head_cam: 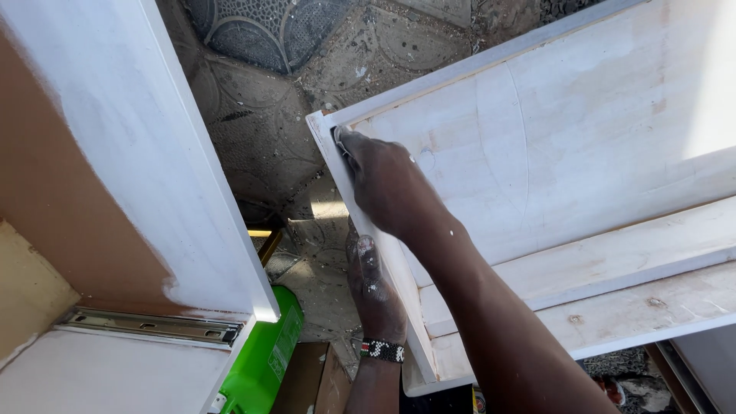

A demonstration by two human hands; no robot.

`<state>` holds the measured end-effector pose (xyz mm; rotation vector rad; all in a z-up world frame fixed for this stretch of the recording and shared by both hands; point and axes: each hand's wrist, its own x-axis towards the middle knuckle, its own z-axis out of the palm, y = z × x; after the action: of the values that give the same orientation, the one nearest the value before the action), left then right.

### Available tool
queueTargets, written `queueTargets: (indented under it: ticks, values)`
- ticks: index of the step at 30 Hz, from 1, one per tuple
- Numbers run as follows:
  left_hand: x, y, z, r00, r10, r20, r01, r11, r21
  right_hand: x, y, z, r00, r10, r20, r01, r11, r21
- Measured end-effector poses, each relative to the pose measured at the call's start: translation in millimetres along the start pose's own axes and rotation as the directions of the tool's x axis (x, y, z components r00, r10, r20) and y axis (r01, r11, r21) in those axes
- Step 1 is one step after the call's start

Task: Sanding the surfaces of white-painted wooden drawers using sandpaper

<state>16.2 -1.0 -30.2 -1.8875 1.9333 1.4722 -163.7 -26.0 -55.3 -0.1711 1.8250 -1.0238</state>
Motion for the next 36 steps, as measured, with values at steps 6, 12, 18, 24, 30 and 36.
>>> queueTargets:
  ticks: [6,12,18,24,30,36]
  values:
    - [-0.2,4.0,-3.2,1.000,-0.019,-0.006,0.019,0.999,-0.046,15.2,14.4,19.2,0.997,-0.073,0.026,0.076,0.985,-0.156]
    - [7.9,9.0,2.9,1.000,-0.022,-0.005,0.022,0.994,-0.108,-0.1,-10.5,-10.9,0.991,-0.072,0.111,0.085,0.989,-0.117]
    - [6.8,-5.7,-17.0,0.980,-0.167,0.108,0.174,0.983,-0.055,46.0,62.1,17.6,0.992,0.100,0.079,-0.102,0.995,0.024]
    - [6.5,-11.5,-17.5,0.966,-0.231,0.113,0.235,0.972,-0.026,-8.4,50.3,34.8,0.976,0.180,0.121,-0.216,0.873,0.438]
    - [9.5,-23.5,-17.3,0.954,-0.291,0.073,0.299,0.942,-0.154,22.6,98.7,87.8,0.947,0.306,0.100,-0.305,0.754,0.581]
    - [14.4,-28.4,-16.1,0.982,-0.169,0.084,0.184,0.956,-0.227,-17.7,23.0,50.7,0.925,0.299,0.236,-0.381,0.726,0.573]
